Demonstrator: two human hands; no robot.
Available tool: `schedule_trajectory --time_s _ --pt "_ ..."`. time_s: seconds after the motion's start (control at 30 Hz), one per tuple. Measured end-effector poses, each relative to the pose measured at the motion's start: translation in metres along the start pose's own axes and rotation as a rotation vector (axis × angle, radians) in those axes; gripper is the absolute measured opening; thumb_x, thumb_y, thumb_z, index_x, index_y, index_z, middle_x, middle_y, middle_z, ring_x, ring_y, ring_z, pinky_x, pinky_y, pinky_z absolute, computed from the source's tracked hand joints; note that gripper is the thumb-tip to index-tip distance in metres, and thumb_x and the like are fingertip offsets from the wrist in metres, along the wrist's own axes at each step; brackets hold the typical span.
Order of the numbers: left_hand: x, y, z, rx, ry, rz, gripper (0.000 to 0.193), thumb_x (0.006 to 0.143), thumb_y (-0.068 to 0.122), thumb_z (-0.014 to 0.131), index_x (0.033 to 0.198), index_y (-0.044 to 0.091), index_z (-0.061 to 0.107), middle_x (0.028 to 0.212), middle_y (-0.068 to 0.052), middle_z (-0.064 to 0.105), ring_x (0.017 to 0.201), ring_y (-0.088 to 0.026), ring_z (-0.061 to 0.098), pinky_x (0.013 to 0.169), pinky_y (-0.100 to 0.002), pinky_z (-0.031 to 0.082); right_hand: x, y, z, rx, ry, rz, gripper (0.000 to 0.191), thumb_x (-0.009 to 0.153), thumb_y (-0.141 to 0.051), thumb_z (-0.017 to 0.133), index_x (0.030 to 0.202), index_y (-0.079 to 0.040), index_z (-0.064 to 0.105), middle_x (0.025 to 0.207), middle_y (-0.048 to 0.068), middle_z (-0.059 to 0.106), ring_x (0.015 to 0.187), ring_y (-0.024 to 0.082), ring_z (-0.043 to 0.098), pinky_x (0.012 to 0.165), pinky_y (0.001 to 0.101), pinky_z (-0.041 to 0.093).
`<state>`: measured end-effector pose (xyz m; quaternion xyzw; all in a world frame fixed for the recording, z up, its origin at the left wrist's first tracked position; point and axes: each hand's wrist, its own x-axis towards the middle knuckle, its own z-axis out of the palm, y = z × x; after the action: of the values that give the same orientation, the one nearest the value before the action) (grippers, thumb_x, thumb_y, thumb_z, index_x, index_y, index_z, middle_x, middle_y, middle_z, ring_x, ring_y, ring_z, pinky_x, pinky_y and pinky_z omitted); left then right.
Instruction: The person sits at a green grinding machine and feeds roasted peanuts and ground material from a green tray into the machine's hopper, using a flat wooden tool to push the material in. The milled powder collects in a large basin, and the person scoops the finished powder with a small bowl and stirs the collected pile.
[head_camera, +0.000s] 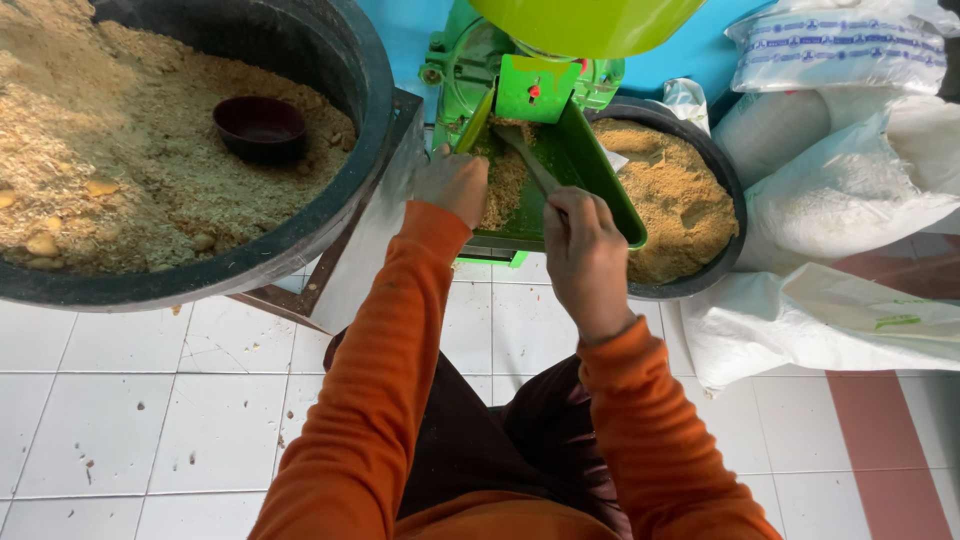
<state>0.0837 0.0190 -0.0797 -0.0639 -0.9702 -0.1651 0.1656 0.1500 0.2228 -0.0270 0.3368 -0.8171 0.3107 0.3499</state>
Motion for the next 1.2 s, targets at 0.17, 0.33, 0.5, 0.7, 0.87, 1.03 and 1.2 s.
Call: schedule_trajectory --time_s 0.17,0.33,0.5,0.7,0.87,1.03,1.2 --pt "0.0 -0.001 0.005 0.014 -0.022 -0.028 0.008 0.084 0.003 0.063 0.081 0.007 0.07 0.09 -0.017 0.074 0.101 -0.038 0.067 0.093 -0.049 0.052 0.011 0.036 0.022 -0.013 -0.116 0.173 0.001 0.102 0.005 0.065 0.102 0.004 0.065 0.097 0.018 0.073 0.072 0.022 0.072 0.06 0.0305 0.061" --pt "0.005 -0.01 0.016 -0.009 0.154 0.025 0.008 0.076 0.004 0.066 0.081 0.006 0.071 0.086 -0.017 0.074 0.099 -0.04 0.067 0.09 -0.052 0.05 0.005 0.025 -0.046 -0.101 0.0 0.068 0.008 0.1 0.005 0.07 0.107 0.004 0.069 0.097 0.015 0.072 0.077 0.022 0.071 0.066 0.0321 0.058" --pt "0.008 -0.013 0.025 -0.092 0.16 0.037 0.009 0.078 0.0 0.065 0.084 0.005 0.07 0.086 -0.018 0.074 0.094 -0.038 0.068 0.104 -0.049 0.05 0.019 -0.014 -0.124 -0.086 -0.072 0.175 0.008 0.108 0.002 0.074 0.113 0.002 0.067 0.1 0.012 0.073 0.078 0.016 0.072 0.069 0.0284 0.058" --pt "0.004 -0.007 0.016 -0.052 0.114 0.016 0.005 0.075 0.001 0.066 0.077 0.003 0.069 0.085 -0.019 0.073 0.093 -0.041 0.068 0.081 -0.049 0.054 0.026 -0.012 -0.087 -0.131 -0.091 0.05 0.007 0.101 -0.001 0.072 0.106 -0.001 0.067 0.094 0.014 0.071 0.076 0.025 0.07 0.067 0.0343 0.056" --pt "-0.002 -0.006 0.012 -0.053 0.119 0.041 0.003 0.081 0.004 0.067 0.08 0.005 0.07 0.084 -0.021 0.073 0.089 -0.04 0.069 0.086 -0.049 0.055 0.03 0.018 -0.027 -0.057 -0.058 0.11 0.007 0.101 0.0 0.071 0.107 -0.001 0.067 0.097 0.014 0.071 0.074 0.024 0.071 0.062 0.0338 0.057" --pt "0.005 -0.008 0.02 0.003 0.062 0.016 0.004 0.079 0.008 0.068 0.076 0.006 0.07 0.084 -0.018 0.074 0.091 -0.04 0.067 0.092 -0.05 0.051 0.022 -0.003 -0.088 -0.183 0.019 0.044 0.012 0.105 0.001 0.076 0.11 -0.002 0.066 0.1 0.014 0.071 0.082 0.024 0.071 0.071 0.0356 0.056" --pt "0.004 -0.007 0.021 0.0 -0.004 0.016 0.006 0.081 0.01 0.068 0.078 0.006 0.07 0.084 -0.016 0.073 0.095 -0.038 0.066 0.095 -0.05 0.047 0.022 -0.004 -0.096 -0.195 -0.038 0.087 0.011 0.103 -0.002 0.075 0.11 -0.003 0.067 0.098 0.013 0.07 0.084 0.027 0.071 0.075 0.0373 0.057"
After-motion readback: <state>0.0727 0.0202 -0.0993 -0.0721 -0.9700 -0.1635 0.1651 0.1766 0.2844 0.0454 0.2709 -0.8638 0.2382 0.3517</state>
